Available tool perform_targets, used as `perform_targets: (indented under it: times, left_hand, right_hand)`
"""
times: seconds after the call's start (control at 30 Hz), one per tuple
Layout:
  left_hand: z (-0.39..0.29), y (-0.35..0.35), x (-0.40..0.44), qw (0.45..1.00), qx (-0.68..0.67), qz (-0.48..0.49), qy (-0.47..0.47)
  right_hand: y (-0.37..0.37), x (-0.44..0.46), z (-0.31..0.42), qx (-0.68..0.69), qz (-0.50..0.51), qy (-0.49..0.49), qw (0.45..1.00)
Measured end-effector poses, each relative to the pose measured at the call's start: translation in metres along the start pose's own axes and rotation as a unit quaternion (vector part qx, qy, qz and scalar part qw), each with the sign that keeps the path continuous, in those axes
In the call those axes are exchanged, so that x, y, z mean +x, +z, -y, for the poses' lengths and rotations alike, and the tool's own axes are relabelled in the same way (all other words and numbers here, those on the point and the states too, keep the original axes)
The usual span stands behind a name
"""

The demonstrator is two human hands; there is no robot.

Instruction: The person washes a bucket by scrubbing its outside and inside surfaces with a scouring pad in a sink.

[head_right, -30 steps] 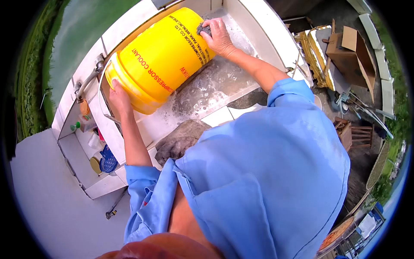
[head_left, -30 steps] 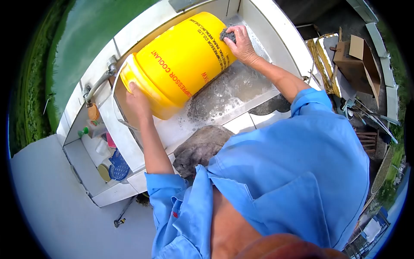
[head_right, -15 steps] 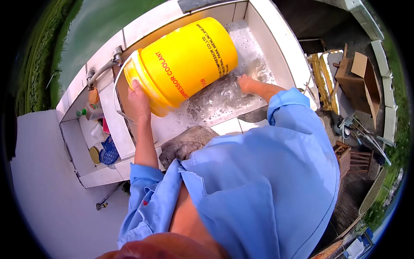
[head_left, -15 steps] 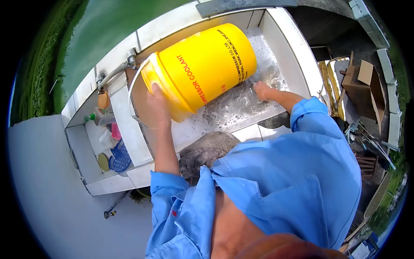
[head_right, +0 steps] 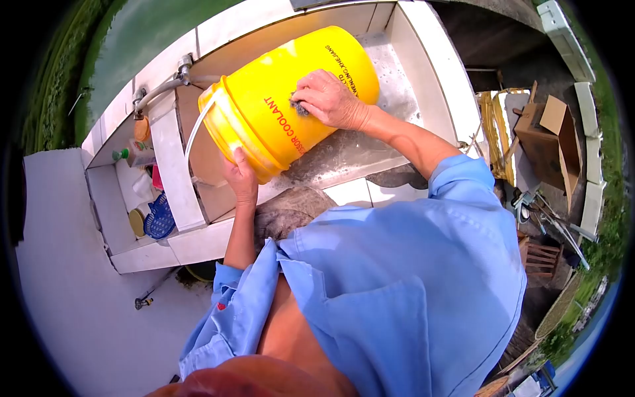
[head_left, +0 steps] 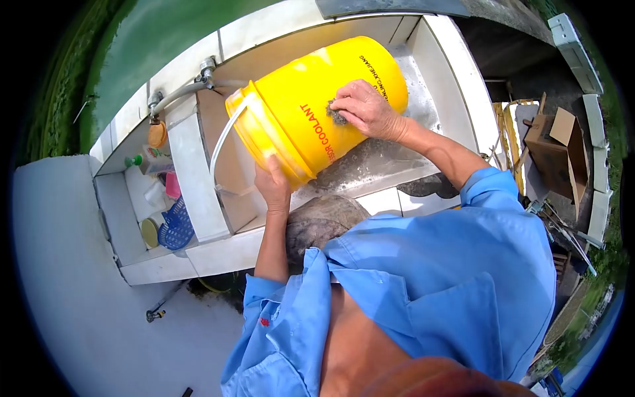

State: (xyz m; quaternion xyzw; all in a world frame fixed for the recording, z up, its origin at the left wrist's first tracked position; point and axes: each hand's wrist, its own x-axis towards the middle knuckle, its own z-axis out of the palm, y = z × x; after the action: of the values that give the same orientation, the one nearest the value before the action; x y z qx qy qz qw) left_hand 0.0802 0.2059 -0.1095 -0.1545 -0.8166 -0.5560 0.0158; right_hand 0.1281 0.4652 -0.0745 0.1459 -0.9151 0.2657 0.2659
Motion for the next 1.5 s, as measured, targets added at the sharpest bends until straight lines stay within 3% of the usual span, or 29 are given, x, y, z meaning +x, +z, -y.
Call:
perform_targets:
  times: [0.1,0.17,0.23,0.33,0.4,0.47,0.57,0.63,0.7,0.87,0.93,1.1,1.3,1.4,1.5]
  left_hand:
    - [-0.007,0.003,-0.015,1.0,0.013,-0.007,0.005]
    - [-0.008,0.001,-0.018,1.0,-0.002,0.004,-0.001]
    - [-0.009,0.0,-0.017,1.0,0.008,-0.002,0.001]
    - [-0.005,0.002,-0.017,1.0,0.011,-0.007,-0.003]
    - [-0.005,0.003,-0.016,1.0,0.002,-0.017,-0.013]
    - [-0.009,0.0,-0.02,1.0,-0.006,0.002,-0.019]
    - [-0.006,-0.009,-0.017,0.999,0.015,0.037,-0.013]
    - [-0.015,-0.016,-0.013,0.997,0.03,0.058,-0.042]
    - [-0.019,-0.019,-0.018,0.994,0.041,0.076,-0.074]
    - [-0.016,-0.023,-0.056,0.986,0.107,0.12,-0.047]
    - [-0.023,-0.024,-0.065,0.975,0.171,0.139,-0.032]
    - [-0.019,-0.021,-0.06,0.978,0.166,0.121,-0.036]
    - [-0.023,-0.02,-0.064,0.967,0.215,0.129,-0.038]
    - [-0.018,-0.018,-0.062,0.971,0.204,0.119,-0.041]
    - [-0.019,-0.014,-0.054,0.976,0.18,0.114,-0.049]
  right_hand:
    - [-0.018,0.019,-0.067,-0.116,-0.111,0.082,0.984]
    - [-0.019,0.024,-0.124,-0.149,-0.119,0.168,0.967]
    - [-0.019,0.032,-0.162,-0.078,-0.041,0.364,0.927]
    - [-0.007,0.04,-0.182,-0.163,0.03,0.342,0.925]
    - [-0.01,0.058,-0.099,-0.044,0.036,0.321,0.945]
    - [0.019,0.056,-0.04,-0.002,-0.013,0.164,0.986]
    - [0.045,0.062,0.028,-0.008,-0.002,-0.007,1.0]
    - [0.049,0.078,0.014,-0.001,0.022,0.023,0.999]
    - [0.042,0.093,-0.034,-0.081,0.054,0.074,0.993]
    - [0.018,0.095,-0.155,-0.127,0.137,0.287,0.94]
    - [0.017,0.104,-0.145,-0.109,0.167,0.29,0.936]
    - [0.078,0.145,-0.082,0.007,0.257,0.216,0.942]
    - [0.124,0.17,-0.033,0.054,0.414,0.223,0.881]
    - [0.104,0.133,0.001,0.005,0.234,0.136,0.963]
    - [0.067,0.092,0.03,-0.053,0.034,0.043,0.997]
